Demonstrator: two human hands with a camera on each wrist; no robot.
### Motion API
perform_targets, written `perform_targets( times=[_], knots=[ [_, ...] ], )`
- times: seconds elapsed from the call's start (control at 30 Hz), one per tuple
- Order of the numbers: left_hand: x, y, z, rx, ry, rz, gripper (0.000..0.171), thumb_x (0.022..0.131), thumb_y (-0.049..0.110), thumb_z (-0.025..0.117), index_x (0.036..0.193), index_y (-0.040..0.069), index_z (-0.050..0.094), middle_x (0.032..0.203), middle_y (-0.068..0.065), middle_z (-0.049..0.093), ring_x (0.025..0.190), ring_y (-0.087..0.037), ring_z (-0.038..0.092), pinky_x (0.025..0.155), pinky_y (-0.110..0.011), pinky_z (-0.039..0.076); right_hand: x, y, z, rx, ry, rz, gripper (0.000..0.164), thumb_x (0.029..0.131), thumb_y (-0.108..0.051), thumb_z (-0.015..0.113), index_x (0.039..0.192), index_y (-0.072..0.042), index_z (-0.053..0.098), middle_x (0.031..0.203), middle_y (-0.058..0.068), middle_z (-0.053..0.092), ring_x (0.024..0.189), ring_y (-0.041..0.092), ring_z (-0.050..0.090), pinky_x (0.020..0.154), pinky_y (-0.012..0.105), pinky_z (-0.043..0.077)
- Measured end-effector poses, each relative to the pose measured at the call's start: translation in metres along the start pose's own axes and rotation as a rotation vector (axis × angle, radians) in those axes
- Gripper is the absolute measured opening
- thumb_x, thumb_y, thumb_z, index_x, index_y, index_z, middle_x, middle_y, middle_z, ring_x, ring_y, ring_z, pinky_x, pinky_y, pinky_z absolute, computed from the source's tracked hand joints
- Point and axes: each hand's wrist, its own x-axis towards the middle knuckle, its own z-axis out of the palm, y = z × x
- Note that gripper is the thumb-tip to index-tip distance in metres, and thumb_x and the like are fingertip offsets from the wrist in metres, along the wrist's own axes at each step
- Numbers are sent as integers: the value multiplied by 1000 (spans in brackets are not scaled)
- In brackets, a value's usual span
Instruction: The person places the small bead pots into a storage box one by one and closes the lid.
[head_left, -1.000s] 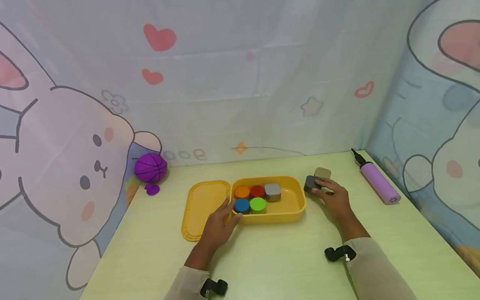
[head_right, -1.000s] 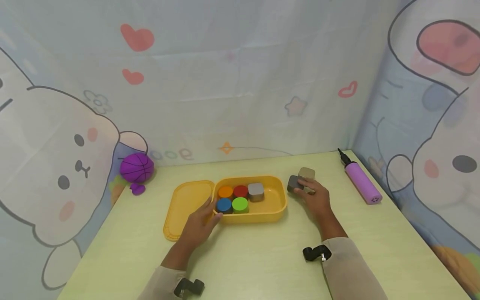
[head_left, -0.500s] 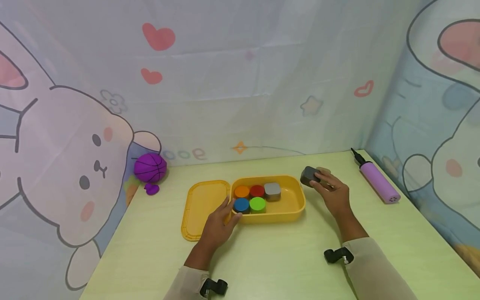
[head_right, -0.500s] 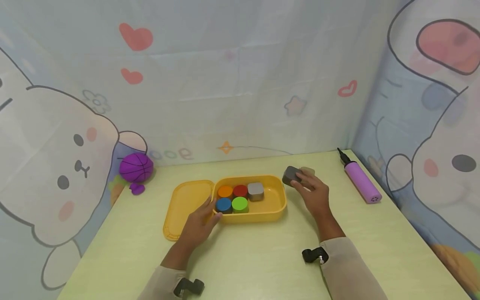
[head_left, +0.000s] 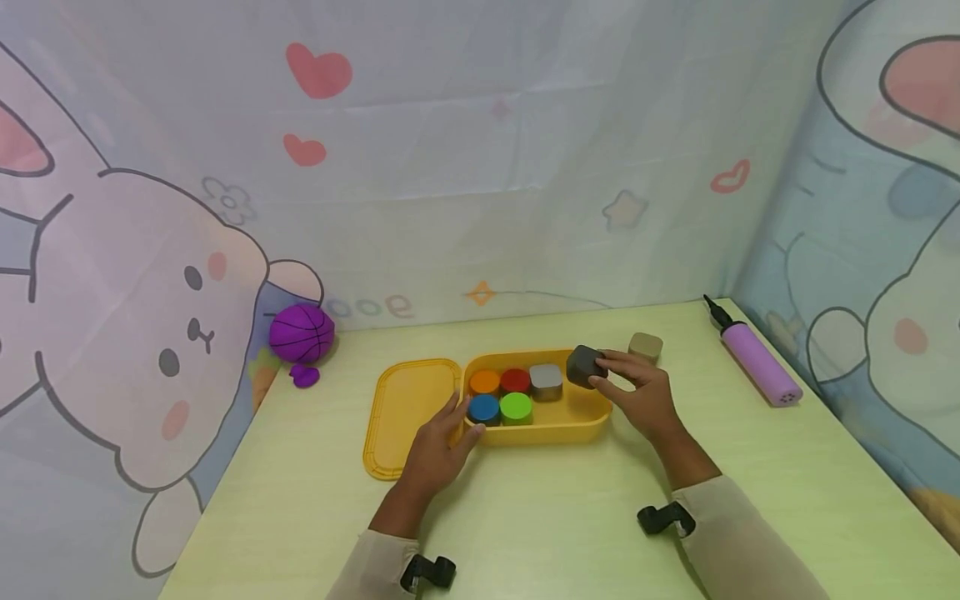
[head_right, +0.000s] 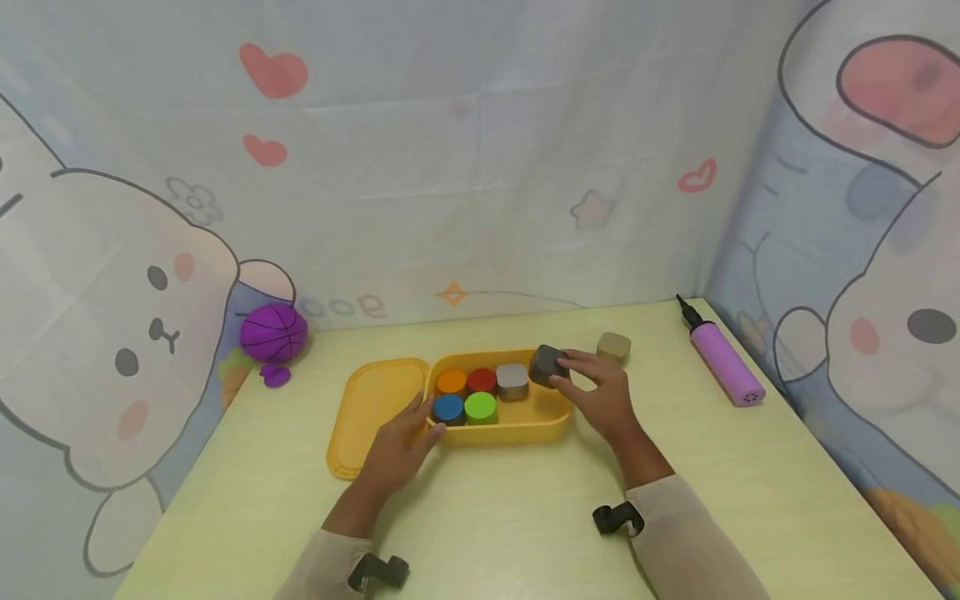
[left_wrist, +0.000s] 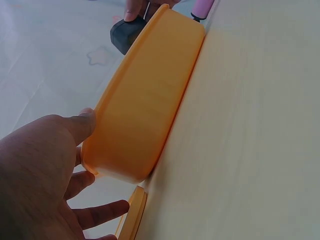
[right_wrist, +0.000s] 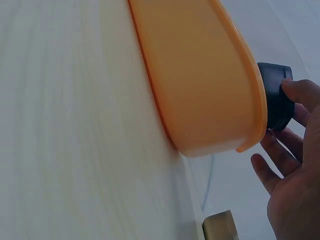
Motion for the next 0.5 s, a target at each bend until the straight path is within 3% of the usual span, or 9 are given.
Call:
perform_targets(
  times=[0.1,0.17,0.37,0.5],
  knots=[
    [0,0,0,-5,0,2,65,110,43,65,163,8,50,175,-14,40,158,-42,46,127,-61,41,-1,-3,5,-59,-37,-11,34,87,10,86,120,9,80,137,33,72,130,51,67,108,6,47],
    [0,0,0,-7,-1,2,65,110,43,65,163,8,50,175,-15,40,158,-42,46,127,-61,41,-1,-5,8,-94,-65,-10,34,86,7,88,119,7,81,136,32,73,130,55,66,108,3,43],
    [1,-1,0,-8,0,2,66,110,45,64,163,8,50,175,-15,41,158,-43,46,127,-62,41,-3,-8,17,-166,-143,-35,34,84,1,92,116,2,84,132,27,76,127,52,70,108,4,41],
    [1,-1,0,-14,-2,-3,66,110,44,65,163,8,50,175,-14,40,158,-43,46,127,-61,41,-4,-6,22,-217,-187,-80,34,82,-2,94,115,-1,85,129,23,79,120,46,73,106,19,53]
  ],
)
